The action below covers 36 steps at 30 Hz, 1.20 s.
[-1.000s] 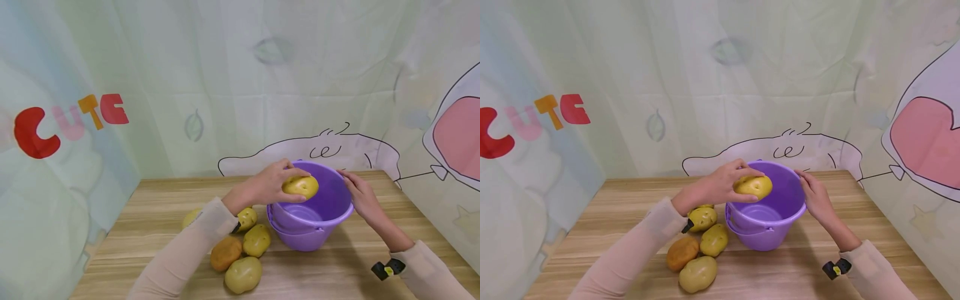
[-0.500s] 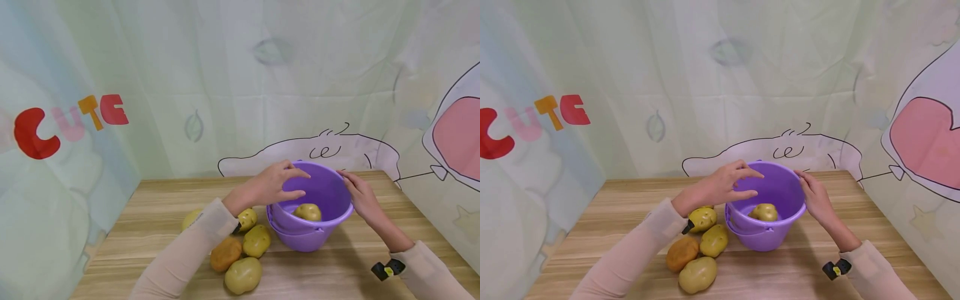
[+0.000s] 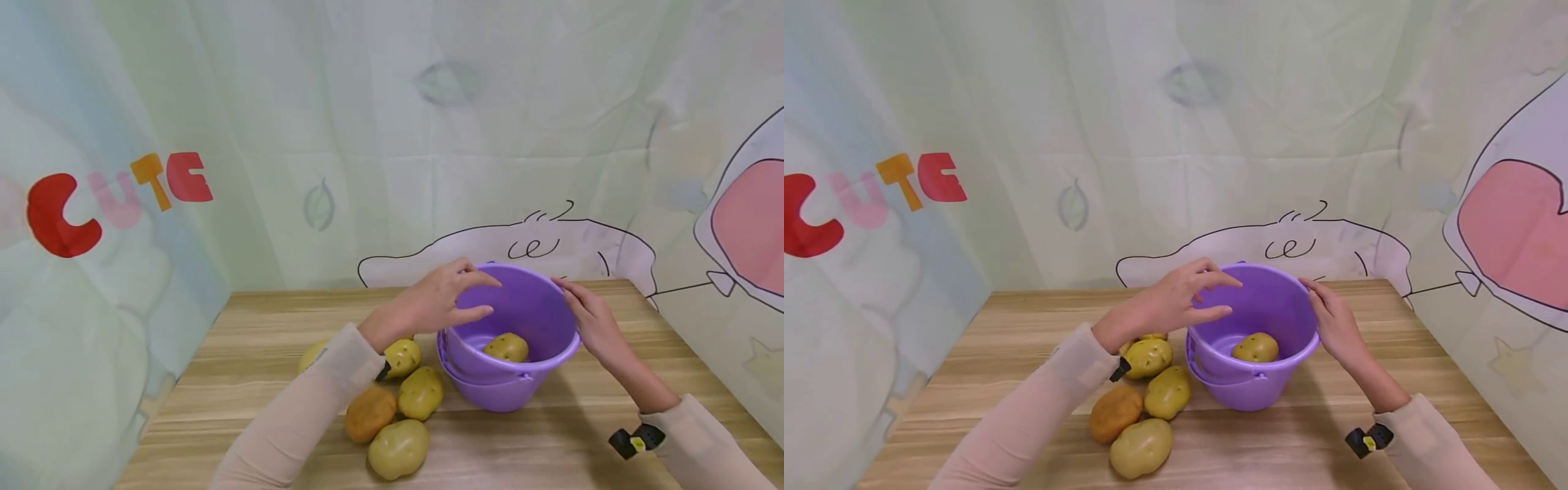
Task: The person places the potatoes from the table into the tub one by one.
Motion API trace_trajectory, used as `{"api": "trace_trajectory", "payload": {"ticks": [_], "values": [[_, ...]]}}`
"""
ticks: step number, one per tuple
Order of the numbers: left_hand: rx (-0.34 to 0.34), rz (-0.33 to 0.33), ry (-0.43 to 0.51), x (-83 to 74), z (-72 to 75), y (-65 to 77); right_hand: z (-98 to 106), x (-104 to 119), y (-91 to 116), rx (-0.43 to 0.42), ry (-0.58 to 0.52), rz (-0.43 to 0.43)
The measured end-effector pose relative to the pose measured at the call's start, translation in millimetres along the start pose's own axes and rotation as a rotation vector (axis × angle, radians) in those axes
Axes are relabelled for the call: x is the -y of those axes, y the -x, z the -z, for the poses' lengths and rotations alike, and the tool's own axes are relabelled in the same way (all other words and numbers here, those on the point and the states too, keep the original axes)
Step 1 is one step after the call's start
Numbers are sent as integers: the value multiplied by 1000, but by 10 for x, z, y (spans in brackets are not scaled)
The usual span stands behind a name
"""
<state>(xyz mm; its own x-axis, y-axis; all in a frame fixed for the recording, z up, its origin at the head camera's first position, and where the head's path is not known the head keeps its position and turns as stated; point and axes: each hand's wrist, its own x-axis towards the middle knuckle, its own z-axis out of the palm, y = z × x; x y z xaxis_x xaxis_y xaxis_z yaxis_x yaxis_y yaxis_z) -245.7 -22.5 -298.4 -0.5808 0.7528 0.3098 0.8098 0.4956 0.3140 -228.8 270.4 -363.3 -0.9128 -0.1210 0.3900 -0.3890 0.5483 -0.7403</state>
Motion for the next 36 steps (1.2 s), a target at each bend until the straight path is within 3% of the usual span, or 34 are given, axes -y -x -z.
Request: {"api": "trace_trajectory", "payload": {"ticks": [9,23,36], "values": [[-39,70,52,79,106,138,-12,18,-4,-9,-23,25],[-126,121,74,335,310,437,13,36,5,-16,30,28],[-117,202,87,511,381,733,6,25,28,-26,52,32]]}}
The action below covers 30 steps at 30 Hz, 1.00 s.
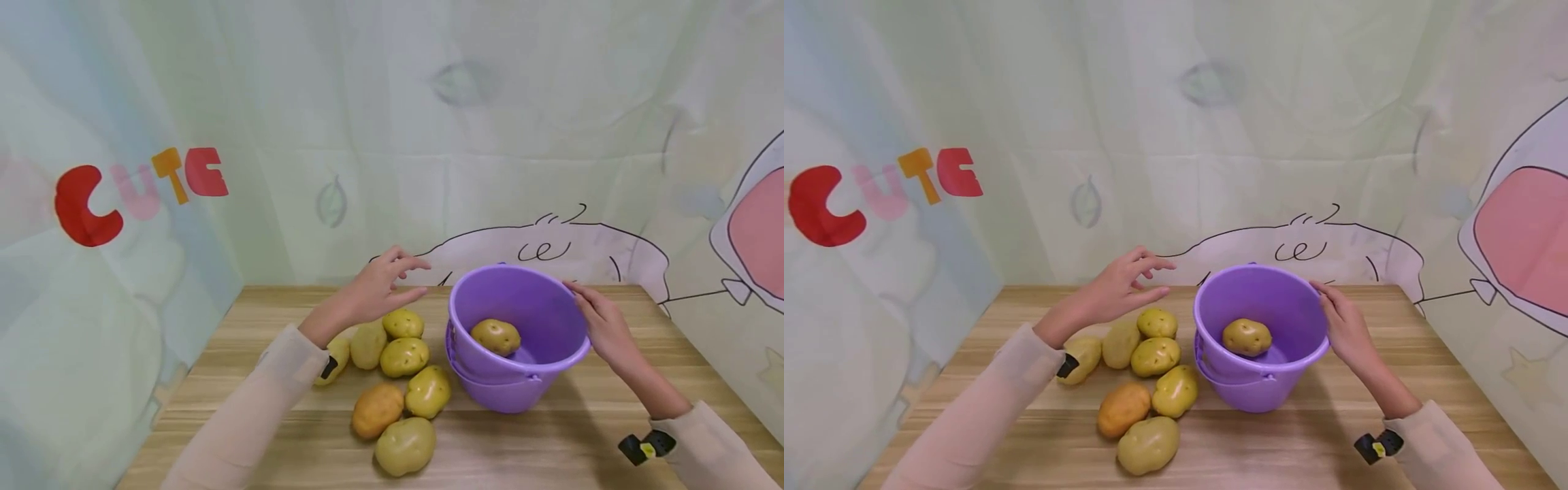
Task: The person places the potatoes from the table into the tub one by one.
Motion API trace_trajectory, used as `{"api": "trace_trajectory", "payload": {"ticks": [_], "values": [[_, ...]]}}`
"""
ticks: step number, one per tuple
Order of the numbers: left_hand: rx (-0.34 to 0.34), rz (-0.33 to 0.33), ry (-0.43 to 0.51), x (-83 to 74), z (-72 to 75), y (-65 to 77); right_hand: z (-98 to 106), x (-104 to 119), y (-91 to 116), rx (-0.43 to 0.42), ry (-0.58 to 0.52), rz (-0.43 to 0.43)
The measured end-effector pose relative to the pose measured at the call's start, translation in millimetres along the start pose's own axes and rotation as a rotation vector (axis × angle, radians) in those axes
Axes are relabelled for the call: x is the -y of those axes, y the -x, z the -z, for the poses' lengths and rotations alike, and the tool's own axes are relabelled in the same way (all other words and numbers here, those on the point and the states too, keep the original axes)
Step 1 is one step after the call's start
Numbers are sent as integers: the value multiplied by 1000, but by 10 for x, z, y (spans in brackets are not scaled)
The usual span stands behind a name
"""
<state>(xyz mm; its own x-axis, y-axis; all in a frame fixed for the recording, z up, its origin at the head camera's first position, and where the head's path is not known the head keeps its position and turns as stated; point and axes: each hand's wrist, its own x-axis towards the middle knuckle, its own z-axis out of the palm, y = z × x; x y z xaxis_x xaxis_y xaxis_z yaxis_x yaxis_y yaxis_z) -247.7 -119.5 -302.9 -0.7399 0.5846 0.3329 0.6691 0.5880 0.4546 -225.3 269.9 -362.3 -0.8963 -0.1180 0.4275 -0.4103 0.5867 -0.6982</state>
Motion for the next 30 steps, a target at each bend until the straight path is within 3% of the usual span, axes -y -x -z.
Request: {"api": "trace_trajectory", "payload": {"ticks": [12,25,30], "values": [[15,67,-70,169,31,248,-3,-20,8,10,-2,15],[10,78,-155,376,-3,525,2,-27,6,11,-27,6],[25,119,-187,466,0,654,6,-30,13,14,-27,-3]]}}
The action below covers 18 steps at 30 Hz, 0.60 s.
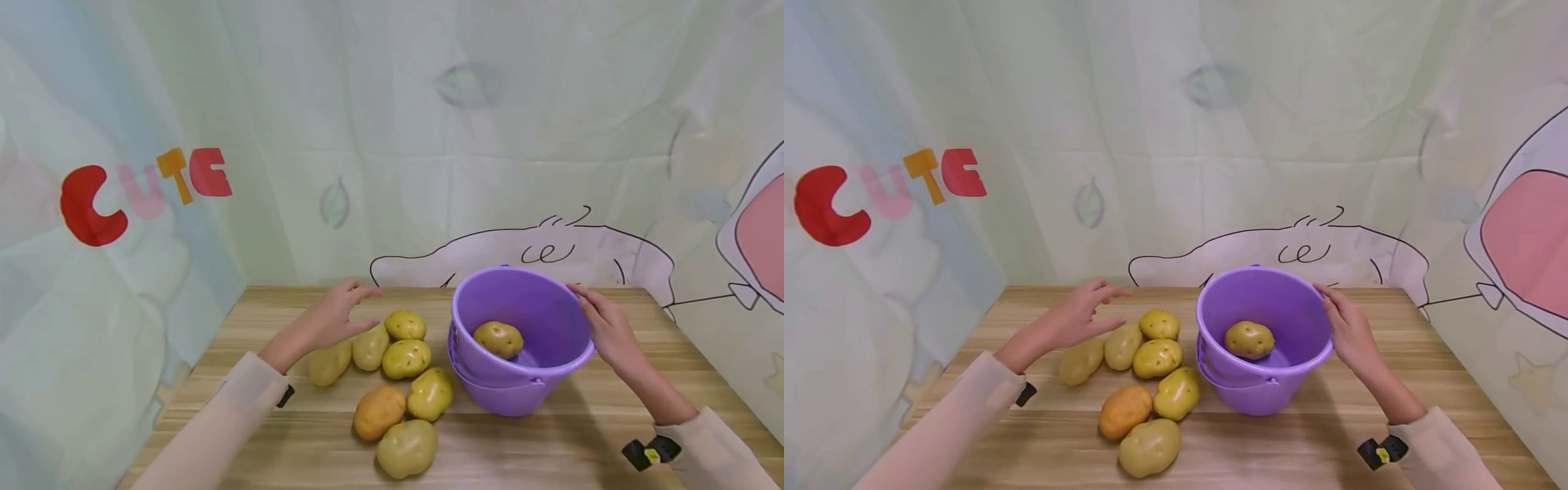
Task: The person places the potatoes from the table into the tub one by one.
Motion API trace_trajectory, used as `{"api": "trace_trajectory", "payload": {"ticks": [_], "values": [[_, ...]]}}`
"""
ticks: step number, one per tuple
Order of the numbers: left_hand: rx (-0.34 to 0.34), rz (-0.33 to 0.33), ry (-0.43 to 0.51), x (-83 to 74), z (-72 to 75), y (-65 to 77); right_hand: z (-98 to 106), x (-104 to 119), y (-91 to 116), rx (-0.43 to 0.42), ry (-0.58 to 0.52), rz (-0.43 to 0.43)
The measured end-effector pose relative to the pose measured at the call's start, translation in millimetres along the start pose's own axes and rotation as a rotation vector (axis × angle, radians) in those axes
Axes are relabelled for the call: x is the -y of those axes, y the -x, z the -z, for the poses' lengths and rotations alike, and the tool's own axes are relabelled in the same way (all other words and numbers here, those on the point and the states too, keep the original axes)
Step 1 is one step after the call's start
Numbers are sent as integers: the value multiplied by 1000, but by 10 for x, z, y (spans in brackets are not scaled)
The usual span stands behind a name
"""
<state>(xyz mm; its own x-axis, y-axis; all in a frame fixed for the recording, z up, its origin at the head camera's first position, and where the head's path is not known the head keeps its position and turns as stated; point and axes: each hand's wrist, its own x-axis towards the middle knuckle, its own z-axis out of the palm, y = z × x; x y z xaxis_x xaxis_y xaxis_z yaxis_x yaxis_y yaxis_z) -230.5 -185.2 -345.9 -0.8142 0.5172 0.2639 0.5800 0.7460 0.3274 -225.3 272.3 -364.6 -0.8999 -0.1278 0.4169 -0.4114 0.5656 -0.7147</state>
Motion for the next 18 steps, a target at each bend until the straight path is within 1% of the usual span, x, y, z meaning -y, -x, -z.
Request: {"api": "trace_trajectory", "payload": {"ticks": [5,11,18], "values": [[44,51,-31,105,-19,129,-1,-9,-4,0,-1,2],[102,129,-21,224,-84,294,-11,-19,-11,-2,4,5],[142,171,-17,330,-156,409,-1,-22,-14,-3,7,15]]}}
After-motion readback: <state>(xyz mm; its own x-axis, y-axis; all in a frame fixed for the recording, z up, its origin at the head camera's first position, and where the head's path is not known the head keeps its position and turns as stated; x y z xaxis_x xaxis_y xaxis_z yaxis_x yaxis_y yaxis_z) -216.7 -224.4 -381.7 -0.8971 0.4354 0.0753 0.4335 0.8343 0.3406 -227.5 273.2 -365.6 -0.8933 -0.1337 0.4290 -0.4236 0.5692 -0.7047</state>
